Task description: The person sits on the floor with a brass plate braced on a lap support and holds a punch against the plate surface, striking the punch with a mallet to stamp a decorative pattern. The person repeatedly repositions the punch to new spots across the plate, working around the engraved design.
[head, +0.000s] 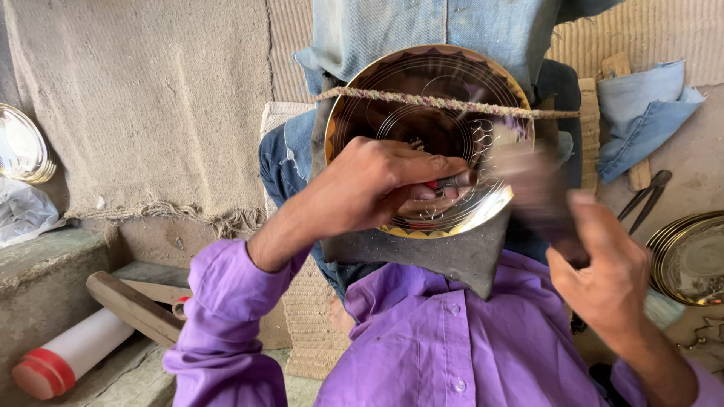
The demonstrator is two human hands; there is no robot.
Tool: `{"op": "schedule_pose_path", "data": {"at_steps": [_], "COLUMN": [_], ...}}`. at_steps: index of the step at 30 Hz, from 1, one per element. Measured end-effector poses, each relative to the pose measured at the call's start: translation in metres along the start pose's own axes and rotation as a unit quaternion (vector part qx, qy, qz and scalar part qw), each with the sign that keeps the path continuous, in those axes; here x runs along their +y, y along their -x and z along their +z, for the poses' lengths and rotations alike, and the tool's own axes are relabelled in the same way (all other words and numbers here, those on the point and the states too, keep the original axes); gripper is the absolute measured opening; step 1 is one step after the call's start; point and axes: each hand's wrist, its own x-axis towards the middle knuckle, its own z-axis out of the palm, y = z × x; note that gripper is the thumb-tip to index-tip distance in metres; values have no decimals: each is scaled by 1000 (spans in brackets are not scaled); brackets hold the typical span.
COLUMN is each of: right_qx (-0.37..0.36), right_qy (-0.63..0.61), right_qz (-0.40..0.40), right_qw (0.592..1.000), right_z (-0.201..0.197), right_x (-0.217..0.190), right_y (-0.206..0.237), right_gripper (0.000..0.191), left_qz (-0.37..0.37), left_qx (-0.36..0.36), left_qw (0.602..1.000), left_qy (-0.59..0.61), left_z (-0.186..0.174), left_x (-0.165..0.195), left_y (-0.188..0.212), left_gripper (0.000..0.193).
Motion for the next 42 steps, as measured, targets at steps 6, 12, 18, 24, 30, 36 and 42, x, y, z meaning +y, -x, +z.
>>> {"op": "schedule_pose_path", "data": {"at_steps": [6, 12, 18, 24, 30, 36, 42], "right_qx": [-73, -100, -72, -174, -193, -127, -129], "right_qy": [14, 86, 53, 154, 187, 60, -102], "right_qz": [-2, -127, -164, -227, -245, -136, -47], "right_qw": [997, 983, 983, 946, 931, 981, 985], "right_z": [-31, -55, -68, -81, -81, -75, -69], "right_x": [-19, -32, -41, -63, -58, -41, -39], "right_y": [-62, -122, -160, -180, -190, -175, -168], "right_gripper": [76, 86, 75, 88, 91, 61, 70], "left_qz": [-105, -247, -225, -208, -223, -221, -217], "left_qx": [194, 415, 453, 434, 455, 448, 442], "left_qw": [975, 874, 861, 875, 860, 866, 870], "left_qy": [-15, 58, 50, 51, 65, 39, 40], "left_z": [18, 50, 68, 67, 64, 64, 57], "left_x": [22, 31, 25, 22, 20, 22, 25], "left_y": [19, 27, 31, 34, 31, 29, 24], "left_gripper": [39, 43, 43, 40, 43, 44, 40]}}
